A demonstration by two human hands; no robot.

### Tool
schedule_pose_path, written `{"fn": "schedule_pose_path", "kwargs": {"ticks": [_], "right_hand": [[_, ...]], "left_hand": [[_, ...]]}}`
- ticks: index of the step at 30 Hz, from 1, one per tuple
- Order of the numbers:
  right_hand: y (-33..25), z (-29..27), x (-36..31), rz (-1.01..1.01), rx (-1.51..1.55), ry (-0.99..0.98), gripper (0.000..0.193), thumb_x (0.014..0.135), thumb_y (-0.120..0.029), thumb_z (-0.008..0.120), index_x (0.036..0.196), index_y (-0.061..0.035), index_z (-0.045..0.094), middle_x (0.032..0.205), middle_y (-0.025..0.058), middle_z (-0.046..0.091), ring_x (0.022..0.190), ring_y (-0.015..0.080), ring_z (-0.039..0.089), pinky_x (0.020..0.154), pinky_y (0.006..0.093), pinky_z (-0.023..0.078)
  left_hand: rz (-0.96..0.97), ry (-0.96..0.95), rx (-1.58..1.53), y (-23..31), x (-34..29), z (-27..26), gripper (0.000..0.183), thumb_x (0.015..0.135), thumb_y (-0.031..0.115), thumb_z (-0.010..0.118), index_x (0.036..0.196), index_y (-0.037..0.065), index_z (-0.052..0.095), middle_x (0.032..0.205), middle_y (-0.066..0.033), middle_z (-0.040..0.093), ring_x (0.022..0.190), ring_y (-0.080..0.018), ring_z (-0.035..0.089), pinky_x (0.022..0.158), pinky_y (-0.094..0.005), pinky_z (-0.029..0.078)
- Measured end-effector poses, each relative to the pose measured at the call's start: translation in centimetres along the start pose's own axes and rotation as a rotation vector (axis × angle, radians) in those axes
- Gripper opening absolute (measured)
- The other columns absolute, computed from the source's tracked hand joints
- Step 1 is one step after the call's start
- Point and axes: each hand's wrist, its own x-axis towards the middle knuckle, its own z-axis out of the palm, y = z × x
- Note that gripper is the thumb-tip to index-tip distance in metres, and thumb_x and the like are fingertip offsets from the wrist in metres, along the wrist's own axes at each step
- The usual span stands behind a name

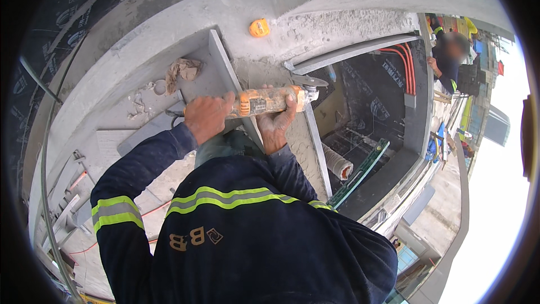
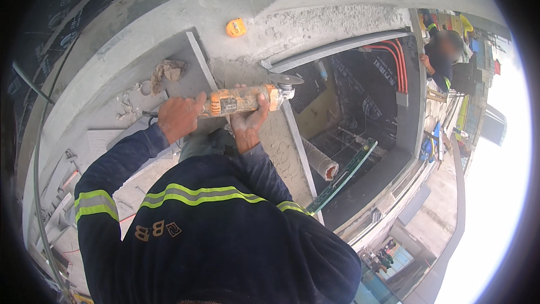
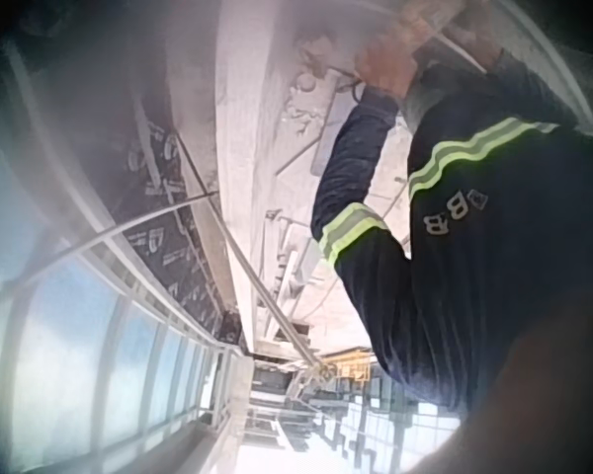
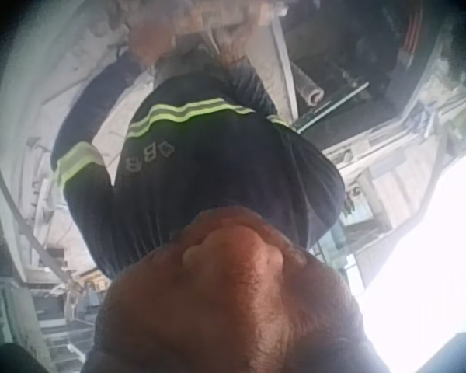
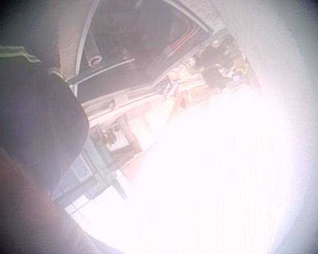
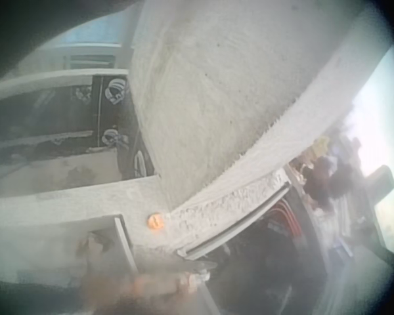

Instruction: The person measures a concrete ledge with a tape measure, then uses an angle grinder to cut the ledge. The person repeats the measuring and cutting cycle multiple times to refine the cut.

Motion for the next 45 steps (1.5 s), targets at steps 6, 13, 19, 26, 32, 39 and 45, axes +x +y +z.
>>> {"fn": "schedule_pose_path", "kwargs": {"ticks": [6,13,19,26,32,39,45], "right_hand": [[-0.9,-0.8,-0.2,-0.053,-0.092,-0.018,0.065,0.076,-0.03,0.076,0.129,-0.0044,0.049,0.122,0.0175,0.057,0.118,0.0372,0.056,0.107,0.0603,0.043],[-0.7,-0.1,-2.2,0.096,-0.186,-0.22,0.056,0.08,-0.033,0.07,0.123,-0.002,0.053,0.113,0.0183,0.06,0.111,0.0372,0.058,0.103,0.0673,0.044],[2.5,2.6,-2.1,0.333,-0.245,-0.422,0.053,0.081,-0.03,0.07,0.122,0.0014,0.056,0.109,0.0186,0.064,0.109,0.0355,0.063,0.097,0.0633,0.05],[8.0,7.3,0.5,0.448,-0.866,-0.556,0.059,0.093,-0.044,0.068,0.134,-0.0059,0.051,0.125,0.0164,0.061,0.117,0.0327,0.061,0.101,0.0581,0.047],[4.5,3.2,-2.6,0.459,-1.176,-0.752,0.044,0.097,-0.039,0.065,0.125,-0.006,0.058,0.113,0.0111,0.067,0.103,0.0227,0.067,0.09,0.041,0.053],[-8.0,-0.3,2.4,-0.129,-1.421,-0.414,0.036,0.096,-0.034,0.065,0.107,0.0004,0.069,0.086,0.0089,0.072,0.074,0.0177,0.069,0.064,0.0301,0.056],[-16.8,-2.0,13.5,-0.494,-1.682,-0.014,0.052,0.09,-0.046,0.068,0.103,0.0044,0.07,0.081,0.0102,0.069,0.065,0.0226,0.065,0.058,0.0387,0.05]], "left_hand": [[-0.116,-0.079,-0.059,1.7,-0.8,-0.5,0.053,0.087,0.018,0.065,0.134,0.001,0.049,0.079,-0.019,0.069,0.073,-0.0359,0.07,0.067,-0.0482,0.054],[-0.276,-0.555,-0.831,-1.0,-3.7,0.3,0.044,0.075,0.024,0.085,0.101,-0.001,0.06,0.072,-0.0129,0.068,0.054,-0.0242,0.067,0.056,-0.036,0.053],[-0.315,-0.574,-1.338,-1.8,-8.7,1.4,0.033,0.076,0.019,0.088,0.085,0.002,0.061,0.065,-0.0037,0.062,0.05,-0.0105,0.058,0.048,-0.0273,0.047],[-0.683,-0.032,-1.109,-2.7,-9.8,-0.9,0.024,0.079,0.013,0.079,0.08,-0.001,0.06,0.058,-0.0058,0.058,0.041,-0.0141,0.054,0.038,-0.0321,0.041],[-0.756,0.256,-0.877,-9.6,-7.6,1.7,0.022,0.078,0.01,0.076,0.078,-0.005,0.06,0.054,-0.0095,0.058,0.04,-0.0179,0.055,0.036,-0.0339,0.041],[-0.765,0.428,-0.902,-12.8,-3.9,5.0,0.018,0.076,0.007,0.074,0.075,-0.005,0.062,0.055,-0.0115,0.06,0.04,-0.0201,0.057,0.038,-0.0357,0.043],[-0.718,0.398,-0.898,-13.8,-1.0,5.9,0.016,0.075,0.006,0.074,0.074,-0.005,0.062,0.058,-0.0109,0.062,0.041,-0.0199,0.057,0.039,-0.0353,0.043]]}}
